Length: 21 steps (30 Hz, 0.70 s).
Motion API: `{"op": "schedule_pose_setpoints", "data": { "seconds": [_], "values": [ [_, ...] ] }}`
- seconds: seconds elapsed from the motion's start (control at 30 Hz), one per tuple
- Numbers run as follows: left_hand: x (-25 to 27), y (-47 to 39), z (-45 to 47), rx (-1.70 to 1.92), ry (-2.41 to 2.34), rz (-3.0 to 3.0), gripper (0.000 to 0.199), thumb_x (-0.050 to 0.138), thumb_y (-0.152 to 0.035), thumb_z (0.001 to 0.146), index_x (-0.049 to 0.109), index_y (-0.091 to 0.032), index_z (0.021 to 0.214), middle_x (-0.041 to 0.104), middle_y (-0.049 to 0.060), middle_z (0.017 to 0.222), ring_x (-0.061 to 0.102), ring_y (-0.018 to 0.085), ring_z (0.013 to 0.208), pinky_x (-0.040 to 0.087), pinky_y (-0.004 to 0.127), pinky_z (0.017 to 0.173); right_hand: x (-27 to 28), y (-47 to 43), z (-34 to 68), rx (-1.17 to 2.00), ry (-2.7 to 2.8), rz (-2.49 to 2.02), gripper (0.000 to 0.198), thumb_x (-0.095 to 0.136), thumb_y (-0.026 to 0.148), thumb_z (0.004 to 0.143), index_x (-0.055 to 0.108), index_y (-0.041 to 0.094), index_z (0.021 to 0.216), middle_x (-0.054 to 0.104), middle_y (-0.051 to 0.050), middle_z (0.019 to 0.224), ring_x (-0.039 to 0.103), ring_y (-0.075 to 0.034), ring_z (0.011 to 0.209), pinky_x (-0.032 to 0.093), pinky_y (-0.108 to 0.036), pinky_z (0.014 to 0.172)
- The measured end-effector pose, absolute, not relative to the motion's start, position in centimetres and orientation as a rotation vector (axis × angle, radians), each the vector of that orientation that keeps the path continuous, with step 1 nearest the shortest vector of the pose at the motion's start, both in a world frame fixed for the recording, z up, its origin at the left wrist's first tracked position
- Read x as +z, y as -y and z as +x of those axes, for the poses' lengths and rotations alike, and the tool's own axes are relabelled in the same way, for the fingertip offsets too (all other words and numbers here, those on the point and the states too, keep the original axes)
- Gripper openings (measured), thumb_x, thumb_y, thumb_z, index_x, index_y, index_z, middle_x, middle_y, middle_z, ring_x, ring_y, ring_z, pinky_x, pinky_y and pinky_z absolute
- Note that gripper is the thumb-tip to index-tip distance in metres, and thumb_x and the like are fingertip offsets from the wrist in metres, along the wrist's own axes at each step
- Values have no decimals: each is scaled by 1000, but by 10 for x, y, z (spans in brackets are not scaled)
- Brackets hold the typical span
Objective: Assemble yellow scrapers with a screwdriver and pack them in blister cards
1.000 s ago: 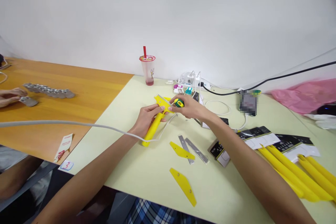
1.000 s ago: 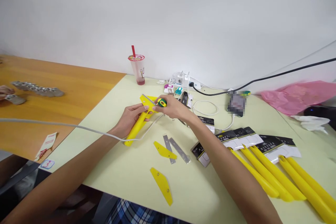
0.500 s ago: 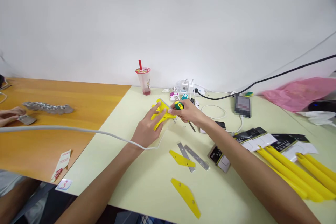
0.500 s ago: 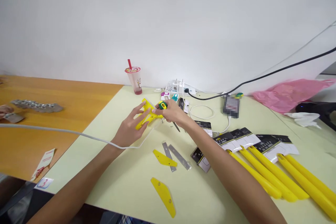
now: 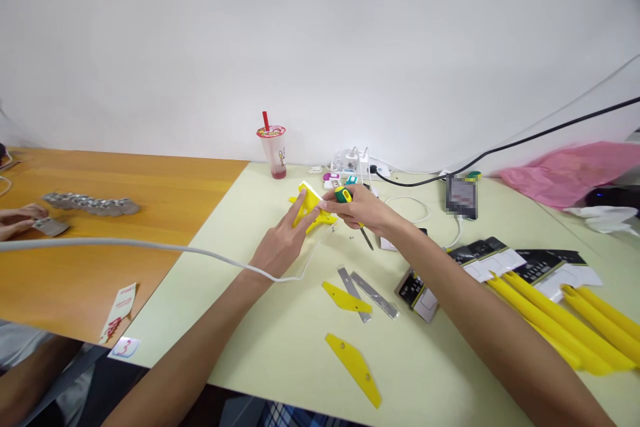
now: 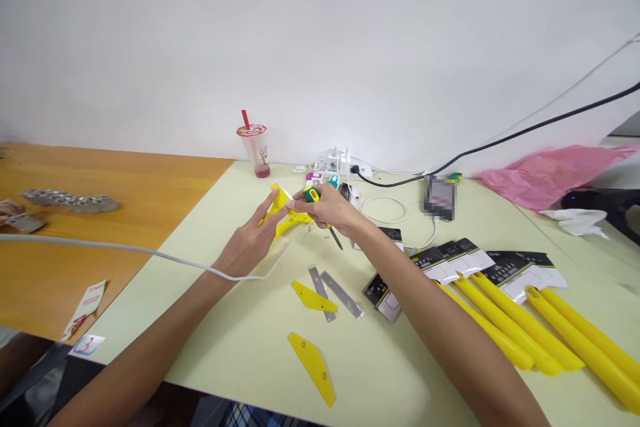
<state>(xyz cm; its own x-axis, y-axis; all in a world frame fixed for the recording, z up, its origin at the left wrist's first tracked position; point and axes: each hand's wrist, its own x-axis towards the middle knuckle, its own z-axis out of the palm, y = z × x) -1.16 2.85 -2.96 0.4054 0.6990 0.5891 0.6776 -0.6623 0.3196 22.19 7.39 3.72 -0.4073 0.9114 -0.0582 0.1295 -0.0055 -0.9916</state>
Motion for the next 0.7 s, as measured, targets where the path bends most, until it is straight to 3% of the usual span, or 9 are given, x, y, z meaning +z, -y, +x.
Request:
{"op": "schedule_pose_setpoints", "data": {
  "seconds": [0.07, 0.13, 0.23, 0.33, 0.47, 0.7],
  "values": [
    [-28, -27, -9, 1172, -1240, 2469, 50, 49, -14, 107, 66, -30, 152, 41, 16, 177, 73, 33, 131, 64, 30, 72, 44, -74, 227, 1344, 1688, -1166, 45, 91, 60, 81, 78, 19, 96, 47, 6, 57, 31, -10, 49, 27, -28, 42],
    [-25, -25, -6, 1261, -1194, 2297, 45, 54, -19, 107, 67, -29, 149, 44, 16, 175, 74, 31, 128, 66, 32, 79, 50, -77, 238, 1127, 1828, -1237, 40, 83, 60, 88, 79, 20, 94, 61, 0, 67, 43, -13, 54, 35, -29, 48],
    [-16, -21, -1, 1389, -1114, 1895, 42, 63, -30, 106, 61, -29, 149, 47, 17, 172, 78, 25, 111, 63, 26, 62, 50, -86, 257, 832, 2198, -1272, 26, 80, 46, 90, 78, 20, 90, 76, -5, 89, 61, -18, 74, 46, -31, 67],
    [-4, -21, -1, 1382, -949, 1396, 51, 77, -38, 98, 55, -29, 143, 58, 15, 157, 78, 21, 96, 51, 19, 43, 40, -95, 269, 777, 2564, -1338, 14, 82, 32, 85, 79, 20, 93, 79, -6, 95, 67, -23, 86, 46, -32, 78],
    [2, -26, -6, 1226, -718, 867, 59, 85, -26, 88, 54, -29, 139, 67, 6, 129, 73, 12, 85, 39, 11, 35, 21, -101, 268, 854, 2765, -1431, 13, 82, 22, 80, 79, 19, 93, 79, -8, 96, 69, -24, 87, 46, -30, 76],
    [-5, -24, -7, 1107, -532, 603, 59, 80, -14, 87, 58, -31, 138, 63, 6, 134, 63, 4, 72, 34, 6, 32, 11, -102, 263, 805, 2820, -1443, 13, 79, 24, 85, 78, 17, 96, 78, -12, 111, 70, -26, 97, 47, -28, 79]
  ]
}}
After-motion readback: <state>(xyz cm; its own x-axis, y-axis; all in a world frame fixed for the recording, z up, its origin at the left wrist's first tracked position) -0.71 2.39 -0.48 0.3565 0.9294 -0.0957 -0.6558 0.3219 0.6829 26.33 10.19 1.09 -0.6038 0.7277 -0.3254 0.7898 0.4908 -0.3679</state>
